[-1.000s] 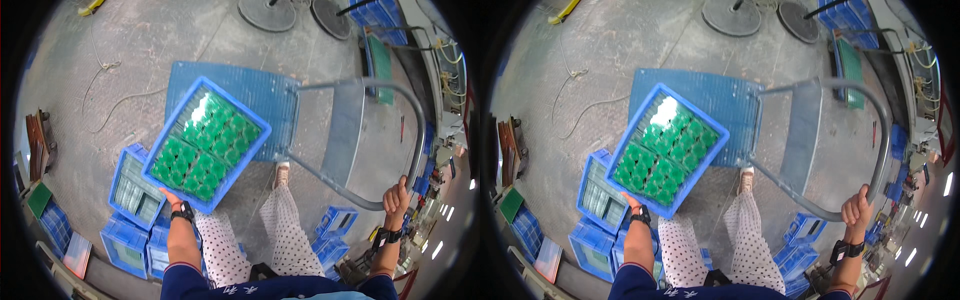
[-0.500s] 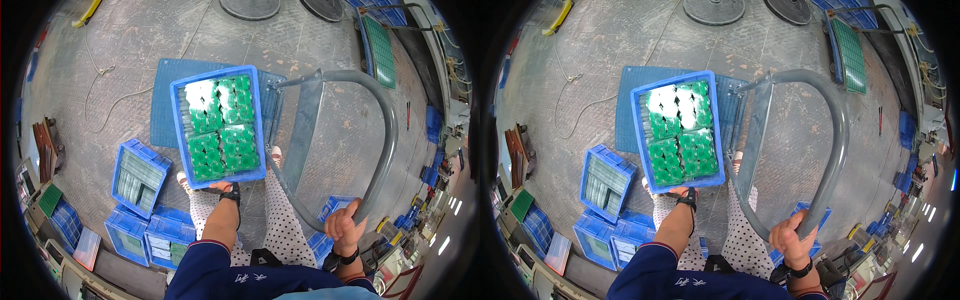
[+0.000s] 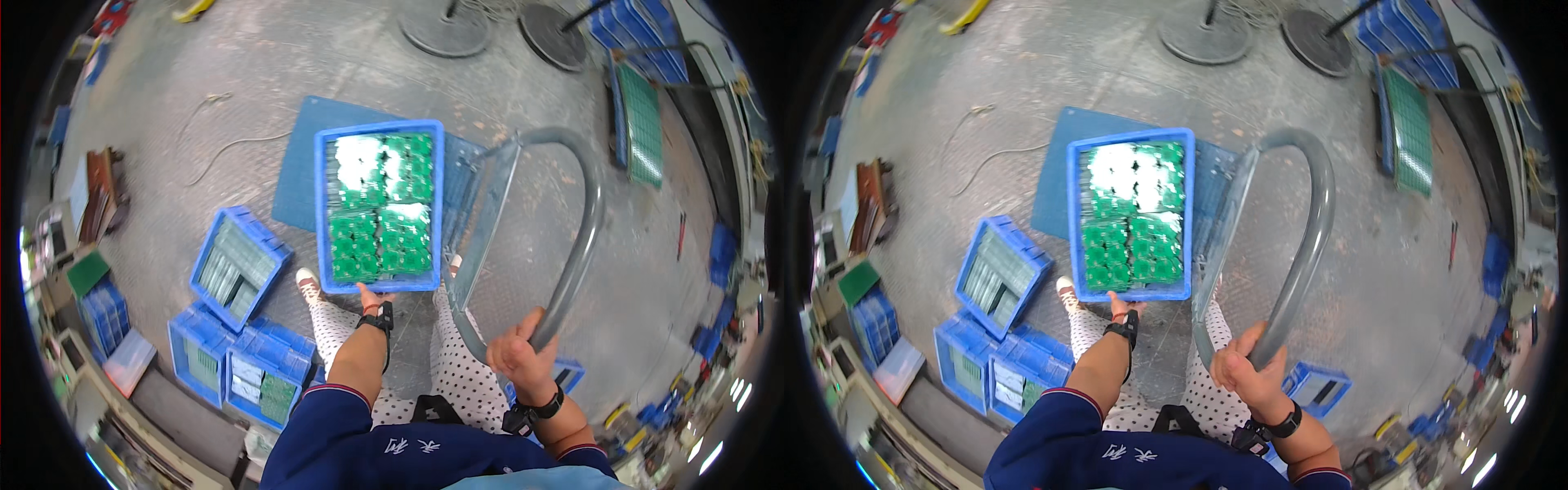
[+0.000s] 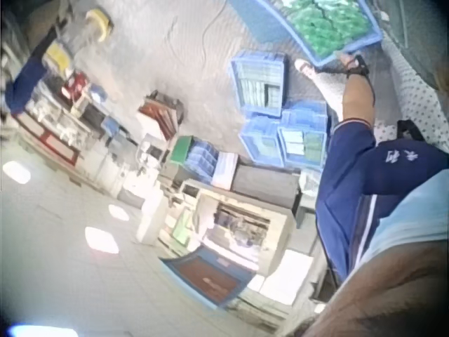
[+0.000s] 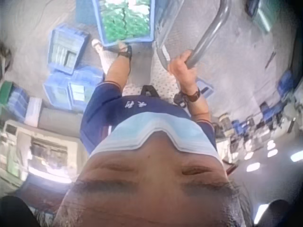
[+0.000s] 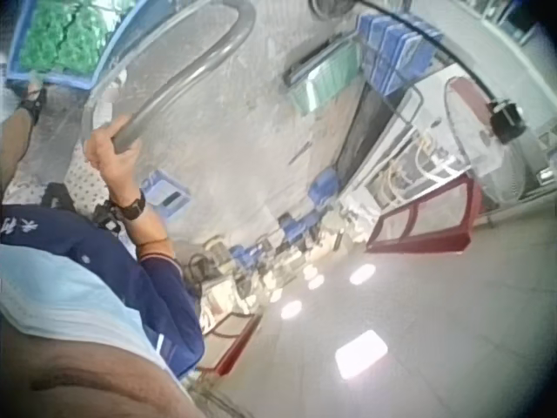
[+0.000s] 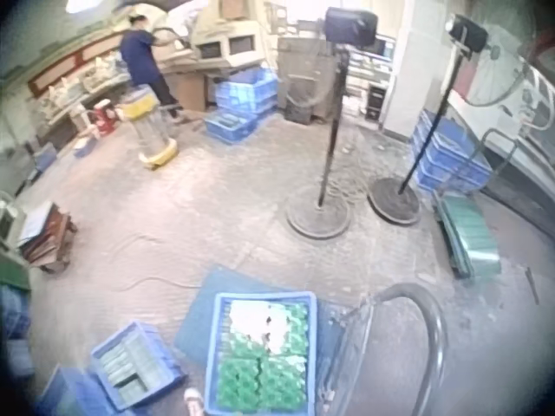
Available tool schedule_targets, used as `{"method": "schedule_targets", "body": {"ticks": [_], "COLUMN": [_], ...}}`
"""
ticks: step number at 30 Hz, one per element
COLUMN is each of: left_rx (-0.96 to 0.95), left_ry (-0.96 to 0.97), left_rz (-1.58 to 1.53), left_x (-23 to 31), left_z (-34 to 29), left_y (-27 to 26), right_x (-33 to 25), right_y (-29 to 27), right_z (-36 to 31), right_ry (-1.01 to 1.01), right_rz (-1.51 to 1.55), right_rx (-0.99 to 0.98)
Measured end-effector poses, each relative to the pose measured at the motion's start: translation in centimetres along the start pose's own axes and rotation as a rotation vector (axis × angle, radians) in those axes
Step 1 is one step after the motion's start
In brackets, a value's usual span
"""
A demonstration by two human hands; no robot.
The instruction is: Manually lift and stack crates of glass or metal components onto a trolley and move them across the factory floor.
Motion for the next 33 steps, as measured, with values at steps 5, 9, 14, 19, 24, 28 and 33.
{"method": "schedule_targets", "body": {"ticks": [5,9,14,19,24,28,33], "left_rx": [-0.316,-0.965,-1.345,-1.271,-1.098,-1.001,-0.727], "left_ry": [0.639,0.795,0.655,0.992,1.332,1.476,1.538], "left_rz": [1.261,1.117,0.945,1.386,1.657,1.560,1.467], "left_x": [5.5,4.7,9.5,13.4,13.4,13.0,15.1], "left_z": [-6.7,-29.8,-44.1,-45.8,-47.3,-47.8,-49.7], "left_y": [-6.0,6.6,4.8,-0.6,-6.1,-9.1,-10.3], "right_x": [2.4,4.1,10.4,11.3,4.1,-2.0,-2.2], "right_y": [4.4,4.1,7.9,9.7,6.5,5.0,2.9], "right_z": [-2.1,-3.8,-8.3,-12.5,-14.6,-8.9,5.8], "right_ry": [0.176,0.178,0.385,0.748,1.130,1.112,0.862], "right_rz": [-0.012,-0.051,-0.177,-0.855,-0.978,-0.831,-0.973], "right_rx": [-0.160,-0.156,-0.311,-0.845,-1.246,-0.931,-0.638]}}
Point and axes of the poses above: each hand's wrist, its own z-axis towards the middle knuckle, its own y-axis out of the palm, x = y × z, the point moved 7 cm from there along z, towards the middle knuckle, and after that the axes turned 8 degrees about y, right-handed, at the moved point
